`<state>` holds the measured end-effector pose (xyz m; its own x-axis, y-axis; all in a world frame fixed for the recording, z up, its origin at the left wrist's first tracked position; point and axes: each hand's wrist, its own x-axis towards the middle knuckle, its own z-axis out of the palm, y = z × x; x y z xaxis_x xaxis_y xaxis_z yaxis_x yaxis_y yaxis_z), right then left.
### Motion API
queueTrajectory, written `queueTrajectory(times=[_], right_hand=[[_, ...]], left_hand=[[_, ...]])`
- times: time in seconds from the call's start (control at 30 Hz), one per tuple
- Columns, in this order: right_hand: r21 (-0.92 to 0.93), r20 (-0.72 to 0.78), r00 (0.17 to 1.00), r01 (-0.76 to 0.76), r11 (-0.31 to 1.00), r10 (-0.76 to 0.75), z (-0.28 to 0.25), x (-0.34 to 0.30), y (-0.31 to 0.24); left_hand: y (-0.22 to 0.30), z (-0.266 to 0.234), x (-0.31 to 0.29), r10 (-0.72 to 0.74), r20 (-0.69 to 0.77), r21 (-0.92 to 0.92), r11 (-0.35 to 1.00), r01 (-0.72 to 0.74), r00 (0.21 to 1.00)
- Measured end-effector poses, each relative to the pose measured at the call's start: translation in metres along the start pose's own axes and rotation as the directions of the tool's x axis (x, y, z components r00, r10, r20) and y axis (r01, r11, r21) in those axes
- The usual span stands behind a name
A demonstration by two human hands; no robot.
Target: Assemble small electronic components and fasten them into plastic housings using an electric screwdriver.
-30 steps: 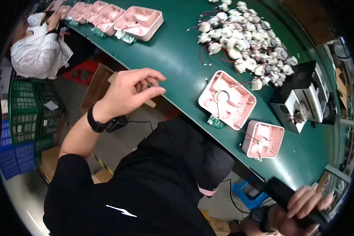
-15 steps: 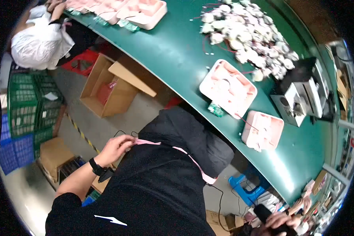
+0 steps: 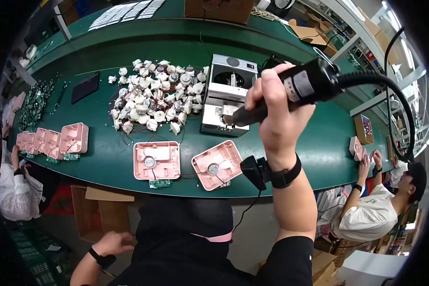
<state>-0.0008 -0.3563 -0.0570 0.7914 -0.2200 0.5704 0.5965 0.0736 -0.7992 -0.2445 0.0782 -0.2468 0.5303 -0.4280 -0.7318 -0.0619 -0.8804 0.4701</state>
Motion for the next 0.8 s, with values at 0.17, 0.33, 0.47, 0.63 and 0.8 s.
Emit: queueTrajectory(times=[0.17, 0.33, 0.47, 0.63, 0.8], right_hand=[[-0.118, -0.023, 0.999, -0.031, 0.993, 0.029, -0.003, 0.007, 0.034], [-0.025, -0.082, 0.978, -0.193, 0.981, 0.191, 0.007, -0.001, 0.037], [0.084, -0.013, 0.976, -0.216, 0.973, 0.217, 0.033, -0.035, -0.005], [0.325, 0.268, 0.926, -0.345, 0.881, 0.264, 0.103, -0.077, -0.018], [0.083, 0.403, 0.867, -0.353, 0.932, 0.292, 0.148, -0.098, 0.0]], left_hand=[[0.035, -0.103, 0.011, -0.062, -0.594, -0.314, 0.936, -0.16, 0.802], [0.058, -0.138, 0.062, -0.125, -0.733, -0.474, 0.799, -0.371, 0.669], [0.071, -0.147, 0.103, 0.086, -0.834, -0.211, 0.863, -0.459, 0.545], [0.087, -0.152, 0.116, 0.051, -0.847, -0.244, 0.847, -0.473, 0.529], [0.095, -0.148, 0.132, 0.056, -0.9, -0.158, 0.882, -0.444, 0.432]])
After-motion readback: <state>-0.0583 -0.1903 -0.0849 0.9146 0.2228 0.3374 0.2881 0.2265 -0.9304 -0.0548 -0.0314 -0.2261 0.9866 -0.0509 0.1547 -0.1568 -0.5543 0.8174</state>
